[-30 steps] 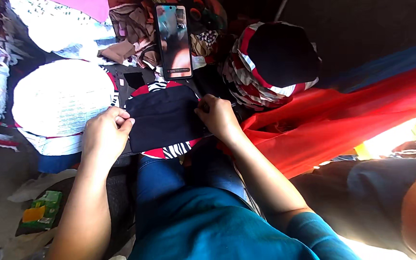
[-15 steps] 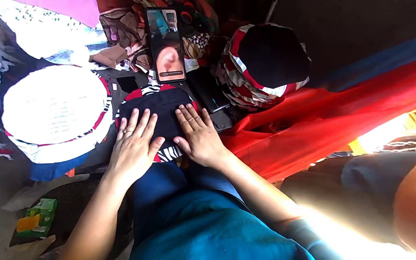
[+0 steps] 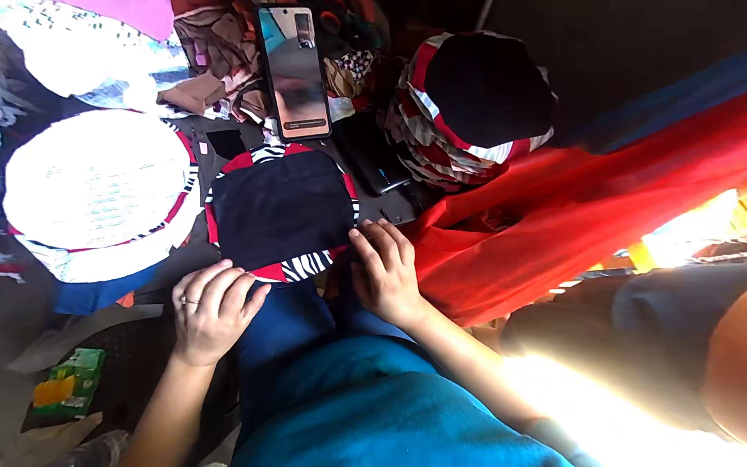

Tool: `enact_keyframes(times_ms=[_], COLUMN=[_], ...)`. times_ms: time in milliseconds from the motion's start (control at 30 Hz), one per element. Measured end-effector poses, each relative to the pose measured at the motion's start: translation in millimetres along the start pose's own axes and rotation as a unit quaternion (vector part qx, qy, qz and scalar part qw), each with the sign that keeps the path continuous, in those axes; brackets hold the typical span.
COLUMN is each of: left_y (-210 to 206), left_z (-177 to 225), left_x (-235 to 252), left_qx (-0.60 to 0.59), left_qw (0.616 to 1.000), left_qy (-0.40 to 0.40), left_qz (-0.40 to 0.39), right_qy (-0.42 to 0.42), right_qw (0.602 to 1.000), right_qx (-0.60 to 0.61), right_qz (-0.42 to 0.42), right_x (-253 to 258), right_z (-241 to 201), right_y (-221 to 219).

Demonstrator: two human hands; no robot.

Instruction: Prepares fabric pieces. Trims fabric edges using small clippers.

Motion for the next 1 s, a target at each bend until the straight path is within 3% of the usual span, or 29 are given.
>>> enact_keyframes(times_ms=[167, 267, 333, 433, 500, 600, 667, 767, 867, 933, 967, 1000], left_y=[-0.6, 2.2, 1.5, -3.6, -5.2, -2.8, 0.5, 5.4, 9.6, 9.0, 5.6, 0.0], left_z=[1.9, 2.4, 2.7, 3.2, 5.6, 13.4, 23.7, 44.5, 48.3, 39.1, 34.7, 31.3], left_x=[-12.4, -17.2, -16.2, -10.6, -4.8, 4.7, 8.5, 7.6, -7.0, -20.7, -25.4, -27.8], left_qx=[0.026, 0.032, 0.04, 0.044, 0.042, 0.042, 0.031, 0.01, -0.075, -0.2, -0.287, -0.372], left_qw=[0.997, 0.993, 0.993, 0.996, 0.997, 0.997, 0.998, 0.998, 0.989, 0.946, 0.9, 0.831], left_qy=[0.009, 0.002, -0.003, -0.01, -0.013, -0.023, -0.03, -0.026, 0.095, 0.23, 0.306, 0.397], left_qz=[0.074, 0.111, 0.11, 0.08, 0.069, 0.06, 0.055, 0.058, 0.089, 0.11, 0.117, 0.116], right_qy=[-0.035, -0.144, -0.267, -0.413, -0.476, -0.549, -0.579, -0.596, -0.603, -0.595, -0.587, -0.578], right_qw=[0.998, 0.958, 0.862, 0.671, 0.579, 0.505, 0.488, 0.496, 0.502, 0.51, 0.516, 0.521], right_qx=[0.054, 0.249, 0.406, 0.551, 0.601, 0.629, 0.631, 0.619, 0.607, 0.604, 0.602, 0.598], right_qz=[0.026, -0.023, -0.147, -0.276, -0.277, -0.218, -0.167, -0.122, -0.125, -0.147, -0.167, -0.192], right_x=[-3.8, -12.4, -12.1, -9.1, -4.2, 1.3, 1.5, -3.4, -9.9, -10.6, -9.9, -9.0], right_z=[3.6, 4.5, -3.0, -21.2, -31.2, -39.5, -41.6, -37.3, -27.7, -20.3, -16.4, -12.7], right_y=[4.9, 6.9, -5.3, -25.7, -33.6, -39.2, -38.5, -34.2, -29.2, -25.0, -23.0, -21.3])
Point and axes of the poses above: each hand's wrist, its own x-axis towards the middle knuckle, its own y-axis out of the back of the hand, z = x × y, the point moved 7 cm from there along x, towards the middle knuckle, and after that the axes turned 4 degrees about -y, right-handed, at the moved point
